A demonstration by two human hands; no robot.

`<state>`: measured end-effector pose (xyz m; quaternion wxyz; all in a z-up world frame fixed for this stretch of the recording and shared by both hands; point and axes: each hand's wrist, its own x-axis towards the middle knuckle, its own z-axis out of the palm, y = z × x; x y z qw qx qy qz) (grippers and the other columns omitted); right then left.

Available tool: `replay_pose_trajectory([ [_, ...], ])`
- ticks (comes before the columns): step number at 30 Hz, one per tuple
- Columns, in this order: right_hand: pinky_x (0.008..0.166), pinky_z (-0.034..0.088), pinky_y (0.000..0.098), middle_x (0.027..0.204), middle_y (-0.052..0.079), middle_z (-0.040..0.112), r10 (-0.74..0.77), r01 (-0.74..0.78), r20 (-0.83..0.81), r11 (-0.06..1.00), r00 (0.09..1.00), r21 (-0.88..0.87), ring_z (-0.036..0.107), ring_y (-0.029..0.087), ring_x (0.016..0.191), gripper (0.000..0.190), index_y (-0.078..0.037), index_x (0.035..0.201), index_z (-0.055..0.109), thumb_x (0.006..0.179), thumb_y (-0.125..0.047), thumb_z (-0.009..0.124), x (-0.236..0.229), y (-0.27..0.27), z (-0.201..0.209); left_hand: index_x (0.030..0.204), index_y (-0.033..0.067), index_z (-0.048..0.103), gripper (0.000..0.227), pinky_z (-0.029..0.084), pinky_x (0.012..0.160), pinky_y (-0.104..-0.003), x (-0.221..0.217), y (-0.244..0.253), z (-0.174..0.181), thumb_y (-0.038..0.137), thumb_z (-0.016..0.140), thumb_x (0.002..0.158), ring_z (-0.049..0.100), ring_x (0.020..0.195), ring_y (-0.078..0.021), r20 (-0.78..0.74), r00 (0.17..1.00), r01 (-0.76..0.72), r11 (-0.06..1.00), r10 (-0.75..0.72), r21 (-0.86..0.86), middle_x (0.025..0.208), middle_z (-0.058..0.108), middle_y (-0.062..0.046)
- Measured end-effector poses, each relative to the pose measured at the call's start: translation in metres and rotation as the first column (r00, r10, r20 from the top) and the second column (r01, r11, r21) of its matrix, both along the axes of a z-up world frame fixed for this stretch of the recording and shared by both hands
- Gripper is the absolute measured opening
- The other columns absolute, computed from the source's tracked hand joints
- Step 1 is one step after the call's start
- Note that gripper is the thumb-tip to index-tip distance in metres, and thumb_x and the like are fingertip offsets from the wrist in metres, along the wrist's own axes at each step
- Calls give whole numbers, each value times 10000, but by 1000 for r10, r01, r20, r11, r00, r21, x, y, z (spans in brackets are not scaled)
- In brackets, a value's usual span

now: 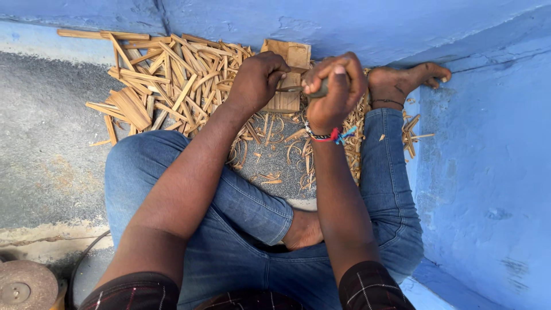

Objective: The person uses a blade to shave thin strips and chips off pieces of wood while sitting on the floor, handling several small wooden sticks and larger blocks over a pile of wood shavings.

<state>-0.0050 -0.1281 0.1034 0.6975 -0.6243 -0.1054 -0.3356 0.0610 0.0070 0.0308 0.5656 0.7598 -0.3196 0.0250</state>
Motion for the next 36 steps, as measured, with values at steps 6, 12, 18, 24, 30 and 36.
replay_pose_trajectory([
  [6,446,461,299,643,53,503,28,-29,-32,999,999,-28,478,133,507,291,-41,831,505,1089,-175,481,1,-5,-9,967,30,720,63,559,801,-430,0,-2,1,43,721,906,709,892,-336,17,999,40,999,-40,-14,949,719,-143],
  [12,442,465,306,637,65,508,-1,1,24,1000,1000,-7,483,137,481,298,-32,818,508,1064,-200,492,1,-7,-19,974,31,729,58,552,813,-429,-2,0,-1,38,720,917,714,902,-335,15,999,38,999,-39,4,957,724,-138],
  [18,526,464,321,649,63,515,25,-25,-29,999,999,22,482,135,533,299,-55,866,499,1096,-246,514,-7,-8,-16,971,22,732,68,553,813,-438,-6,-2,-5,30,740,904,700,908,-342,35,999,-22,1000,22,-11,955,717,-141],
  [24,872,574,401,857,139,634,-60,43,-112,988,992,-149,645,224,829,385,-22,956,524,1108,-375,511,-62,-8,-12,973,29,731,50,591,719,-355,-2,-3,-18,18,757,932,730,795,-194,-133,978,-183,965,159,-189,908,741,-108],
  [30,1053,530,399,1177,170,675,-204,143,-188,945,961,-294,657,270,1120,433,-4,1126,585,1128,-433,524,-130,-8,-36,931,42,662,120,616,623,-258,2,-2,-39,101,756,975,707,682,-85,-450,889,-211,946,81,-247,840,748,-40],
  [36,551,531,287,1176,152,642,-246,287,-616,957,748,-34,639,142,658,366,-33,1316,529,1025,-247,587,-162,13,-84,934,38,627,190,600,538,-268,-3,-4,-58,164,766,965,709,595,-110,-632,775,-292,871,-27,-395,734,698,-53],
])
